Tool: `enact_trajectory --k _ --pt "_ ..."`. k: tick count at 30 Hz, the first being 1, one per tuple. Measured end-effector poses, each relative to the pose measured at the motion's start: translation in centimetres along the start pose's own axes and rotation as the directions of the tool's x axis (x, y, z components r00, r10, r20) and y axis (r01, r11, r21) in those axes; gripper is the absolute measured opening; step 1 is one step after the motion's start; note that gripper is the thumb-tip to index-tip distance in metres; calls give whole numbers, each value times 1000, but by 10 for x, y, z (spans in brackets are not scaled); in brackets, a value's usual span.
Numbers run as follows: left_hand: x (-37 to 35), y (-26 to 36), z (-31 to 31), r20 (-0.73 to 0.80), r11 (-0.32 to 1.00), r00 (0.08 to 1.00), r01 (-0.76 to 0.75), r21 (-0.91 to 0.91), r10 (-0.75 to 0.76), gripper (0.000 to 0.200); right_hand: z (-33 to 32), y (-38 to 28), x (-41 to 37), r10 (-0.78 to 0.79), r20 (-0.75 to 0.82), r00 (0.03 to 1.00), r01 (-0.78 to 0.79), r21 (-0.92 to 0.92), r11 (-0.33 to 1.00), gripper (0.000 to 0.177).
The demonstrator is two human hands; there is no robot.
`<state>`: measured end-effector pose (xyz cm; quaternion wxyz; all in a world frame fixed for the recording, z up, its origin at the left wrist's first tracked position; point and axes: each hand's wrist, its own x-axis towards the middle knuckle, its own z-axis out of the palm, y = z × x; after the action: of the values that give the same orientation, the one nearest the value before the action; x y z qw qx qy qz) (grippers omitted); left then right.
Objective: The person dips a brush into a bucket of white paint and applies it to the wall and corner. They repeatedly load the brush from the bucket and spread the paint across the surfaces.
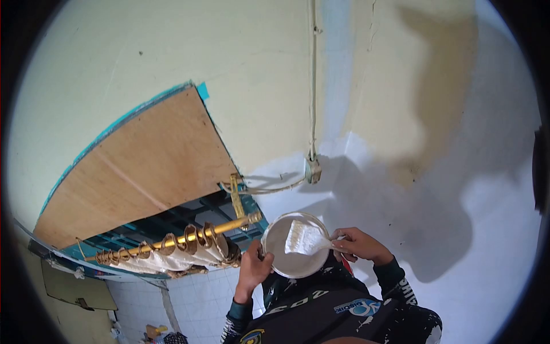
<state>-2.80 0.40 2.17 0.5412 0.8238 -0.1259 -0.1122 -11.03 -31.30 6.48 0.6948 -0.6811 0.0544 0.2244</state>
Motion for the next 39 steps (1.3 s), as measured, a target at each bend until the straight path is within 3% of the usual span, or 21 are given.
enact_trajectory --k 5,10,14,16,17,20,22,26,30,39 --pt "16 7 11 52 993 997 63 -102 -58 15 -23 -23 -7 22 -68 997 -26 -58 998 23" --pt "36 29 13 96 976 984 164 -142 -151 15 -46 -28 0 88 -101 991 -85 31 996 22" --pt "50 42 11 116 980 983 158 -123 -144 18 -54 -40 -1 111 -97 989 -101 101 990 20" --pt "57 39 10 63 990 997 -53 133 45 20 -54 -47 -6 93 -122 988 -80 110 991 20" --pt "58 37 12 63 990 997 -56 128 48 20 -54 -47 -9 75 -143 987 -57 122 991 19" --pt "60 37 20 78 998 997 13 65 -18 12 -55 -41 -10 61 -187 981 -31 158 987 18" --pt "60 35 28 90 994 994 75 -75 -68 12 -53 -29 -3 34 -212 977 6 186 982 18" --pt "50 28 43 62 987 997 62 -146 -54 15 -40 -18 1 -155 -335 929 224 178 958 17" --pt "49 17 42 51 960 998 35 -279 -21 9 -28 -27 7 -176 -386 905 255 163 953 17" --pt "41 18 44 26 957 999 36 -289 -29 9 -24 -14 9 -192 -345 919 281 230 932 19"
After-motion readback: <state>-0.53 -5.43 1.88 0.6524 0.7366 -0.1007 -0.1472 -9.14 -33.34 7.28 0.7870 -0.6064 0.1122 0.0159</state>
